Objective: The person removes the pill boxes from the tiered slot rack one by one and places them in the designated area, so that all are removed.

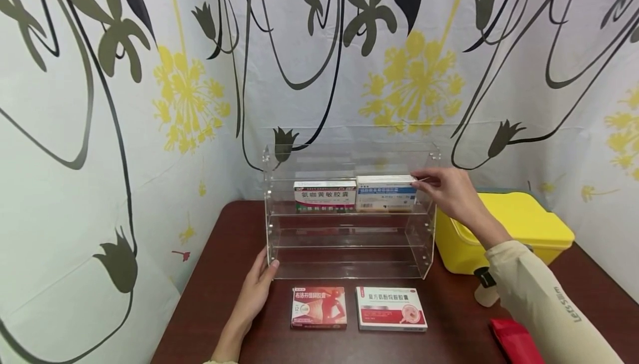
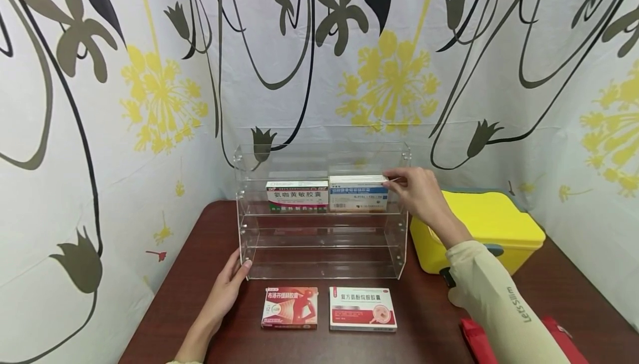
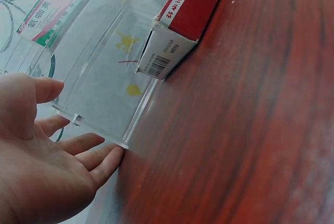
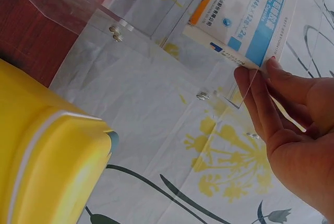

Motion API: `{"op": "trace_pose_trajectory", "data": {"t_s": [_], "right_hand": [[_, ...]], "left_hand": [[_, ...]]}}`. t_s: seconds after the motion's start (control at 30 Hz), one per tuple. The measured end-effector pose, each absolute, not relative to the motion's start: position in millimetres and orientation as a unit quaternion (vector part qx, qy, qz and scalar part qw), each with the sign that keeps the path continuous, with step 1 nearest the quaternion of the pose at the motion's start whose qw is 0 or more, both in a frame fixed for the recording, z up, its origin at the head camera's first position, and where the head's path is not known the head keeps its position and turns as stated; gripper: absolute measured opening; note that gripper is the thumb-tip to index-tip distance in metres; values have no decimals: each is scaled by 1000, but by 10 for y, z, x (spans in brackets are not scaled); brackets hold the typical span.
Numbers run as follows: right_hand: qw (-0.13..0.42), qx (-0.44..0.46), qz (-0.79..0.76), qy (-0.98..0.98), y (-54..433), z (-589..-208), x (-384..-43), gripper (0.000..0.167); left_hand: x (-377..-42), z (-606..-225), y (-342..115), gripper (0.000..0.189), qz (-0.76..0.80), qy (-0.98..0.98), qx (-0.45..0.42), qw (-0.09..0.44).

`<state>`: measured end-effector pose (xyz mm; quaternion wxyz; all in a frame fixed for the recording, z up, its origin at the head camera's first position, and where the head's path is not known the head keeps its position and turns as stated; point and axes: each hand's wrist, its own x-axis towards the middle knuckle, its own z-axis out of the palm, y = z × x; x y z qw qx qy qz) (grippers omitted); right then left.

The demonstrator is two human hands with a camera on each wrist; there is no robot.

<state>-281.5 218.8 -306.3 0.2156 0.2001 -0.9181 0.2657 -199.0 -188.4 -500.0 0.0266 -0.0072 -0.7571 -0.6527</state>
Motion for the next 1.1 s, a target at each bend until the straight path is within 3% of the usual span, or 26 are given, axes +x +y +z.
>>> {"op": "trace_pose_trajectory", "data": {"t_s": [0.27, 0.5, 1.1], "right_hand": [[234, 181, 285, -912, 2198, -2874, -2768, 25], [283, 183, 286, -897, 2238, -2617, -2672, 27], [255, 202, 302, -896, 2295, -2616, -2417, 27]], "left_hand": [[-1980, -4971, -1862, 61, -654, -755, -9, 29], [-1961, -4958, -1860, 63, -651, -758, -9, 31], [-1977, -4998, -1870, 65, -644, -764, 2, 29]]}}
